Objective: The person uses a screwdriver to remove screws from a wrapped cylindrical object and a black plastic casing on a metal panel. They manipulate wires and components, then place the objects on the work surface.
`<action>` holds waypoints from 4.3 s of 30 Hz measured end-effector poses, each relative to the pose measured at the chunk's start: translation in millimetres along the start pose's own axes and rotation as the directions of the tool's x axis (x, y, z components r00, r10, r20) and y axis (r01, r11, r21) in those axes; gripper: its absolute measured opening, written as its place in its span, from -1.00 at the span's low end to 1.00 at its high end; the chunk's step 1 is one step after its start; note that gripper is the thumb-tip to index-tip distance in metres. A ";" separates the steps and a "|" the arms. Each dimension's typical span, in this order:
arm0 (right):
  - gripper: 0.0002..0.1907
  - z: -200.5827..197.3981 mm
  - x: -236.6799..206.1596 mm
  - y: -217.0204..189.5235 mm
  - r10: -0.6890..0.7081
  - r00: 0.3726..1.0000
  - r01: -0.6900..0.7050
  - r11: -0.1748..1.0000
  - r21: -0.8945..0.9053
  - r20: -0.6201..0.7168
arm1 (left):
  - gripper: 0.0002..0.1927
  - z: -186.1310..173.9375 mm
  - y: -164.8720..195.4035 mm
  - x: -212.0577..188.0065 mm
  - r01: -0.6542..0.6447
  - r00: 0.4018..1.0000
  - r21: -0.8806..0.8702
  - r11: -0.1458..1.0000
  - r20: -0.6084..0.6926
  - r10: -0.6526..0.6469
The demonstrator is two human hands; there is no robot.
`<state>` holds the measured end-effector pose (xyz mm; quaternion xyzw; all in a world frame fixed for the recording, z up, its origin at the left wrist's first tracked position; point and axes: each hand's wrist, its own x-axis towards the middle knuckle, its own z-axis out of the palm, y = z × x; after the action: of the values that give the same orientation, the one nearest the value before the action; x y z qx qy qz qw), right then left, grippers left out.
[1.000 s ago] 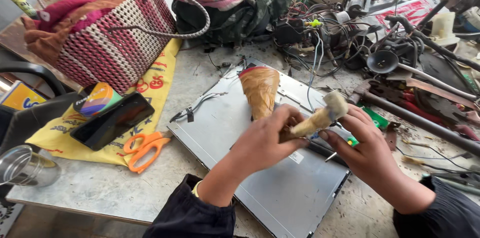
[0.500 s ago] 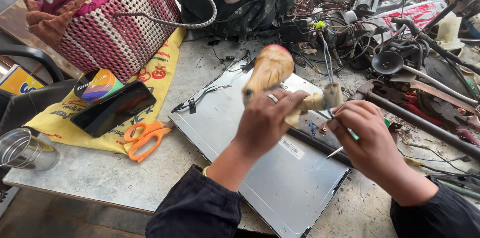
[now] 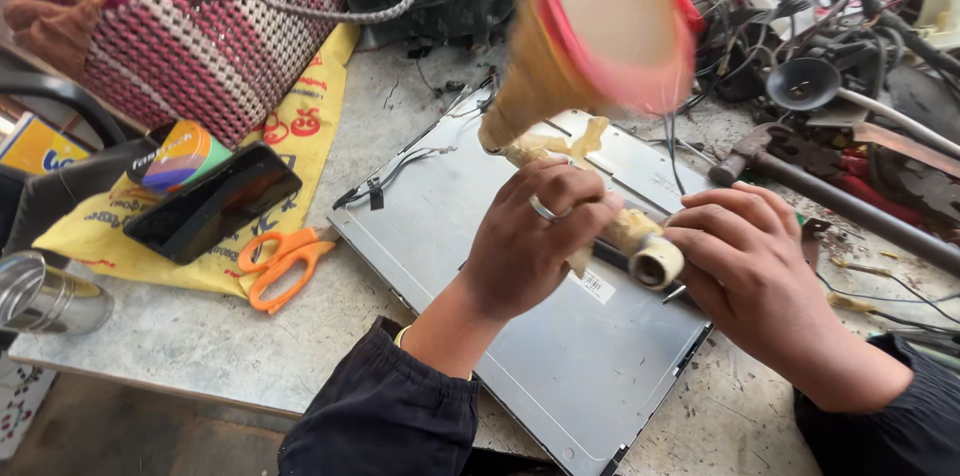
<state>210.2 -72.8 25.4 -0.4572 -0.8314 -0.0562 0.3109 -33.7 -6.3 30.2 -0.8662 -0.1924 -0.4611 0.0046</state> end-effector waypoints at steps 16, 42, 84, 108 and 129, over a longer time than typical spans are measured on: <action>-0.73 2.8 -19.7 15.0 0.066 0.998 -0.065 0.998 0.022 -0.019 | -0.92 3.0 19.5 1.0 -0.008 0.999 0.095 0.995 -0.039 0.012; -0.94 -3.7 -16.1 20.1 0.257 0.946 -0.232 0.962 0.144 -0.196 | -0.32 23.8 -0.2 -4.4 0.322 0.943 -0.091 0.942 0.118 -0.311; -0.68 -7.4 -6.9 25.6 0.321 0.939 -0.318 0.947 0.042 -0.122 | -0.23 9.6 -12.0 0.4 0.094 0.962 -0.429 0.898 -0.192 -0.193; -0.56 -12.8 -0.3 13.8 0.241 0.937 -0.247 0.969 0.009 -0.251 | -0.38 7.1 -12.1 -2.5 0.185 0.919 -0.602 0.777 -0.175 -0.354; -0.43 -4.4 11.4 -30.9 -0.061 0.990 0.042 0.988 -0.148 -0.125 | -0.43 -1.4 9.9 5.9 0.219 0.571 -0.889 -0.401 0.450 -0.686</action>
<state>183.3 -84.0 41.2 -0.4522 -0.8148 -0.1541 0.3285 -28.5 -13.8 37.5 -0.2972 -0.1448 -0.5219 -0.7863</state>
